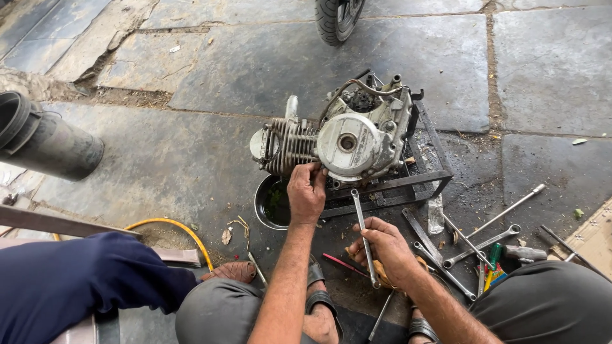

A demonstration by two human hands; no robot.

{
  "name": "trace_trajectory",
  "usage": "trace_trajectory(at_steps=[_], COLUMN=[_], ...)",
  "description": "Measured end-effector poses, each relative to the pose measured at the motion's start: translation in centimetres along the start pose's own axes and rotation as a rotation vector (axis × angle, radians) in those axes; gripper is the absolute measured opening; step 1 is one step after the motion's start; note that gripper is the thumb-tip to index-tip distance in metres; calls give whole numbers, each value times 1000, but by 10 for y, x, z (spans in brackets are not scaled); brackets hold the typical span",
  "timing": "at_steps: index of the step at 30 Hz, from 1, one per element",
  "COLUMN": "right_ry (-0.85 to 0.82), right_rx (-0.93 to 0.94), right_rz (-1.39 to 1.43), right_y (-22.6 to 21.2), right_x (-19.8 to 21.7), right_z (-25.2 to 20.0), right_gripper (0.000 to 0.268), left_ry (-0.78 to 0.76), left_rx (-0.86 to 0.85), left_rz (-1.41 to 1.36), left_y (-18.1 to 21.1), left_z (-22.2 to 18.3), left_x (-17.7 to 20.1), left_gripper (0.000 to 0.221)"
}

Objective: Dismantling and inspecting a motorcycle engine using various hand tools.

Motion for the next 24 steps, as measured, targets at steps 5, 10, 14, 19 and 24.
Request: trace_trajectory(at_steps=[5, 10, 14, 19, 24], right_ry=[-27, -63, -54, -62, 50], right_rx=[-23, -34, 24, -14, -77], right_rz=[-44, -74, -205, -184, 43], right_y=[0, -11, -53, -68, -57], right_x=[-6, -16, -49, -97, -125], right_z=[0, 1, -5, 12, 28], right_gripper=[23, 22, 24, 29, 35], left_ry=[-22, -126, -406, -486, -624], left_rx=[-26, 160, 550, 766, 633], left_rz=[36, -106, -411, -621, -268], left_y=[8, 3, -21, -28, -15], left_z=[2, 14, 28, 43, 57], left_x=[2, 10, 14, 14, 20], left_gripper=[9, 15, 23, 42, 25])
Point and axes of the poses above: each hand's wrist, its own z-axis towards the middle knuckle, its own x-axis out of the back of the hand, y = z × x, the point moved 3 cm from there along z, towards the middle knuckle, and after that the axes turned 4 degrees about y, right-handed, at the moved point
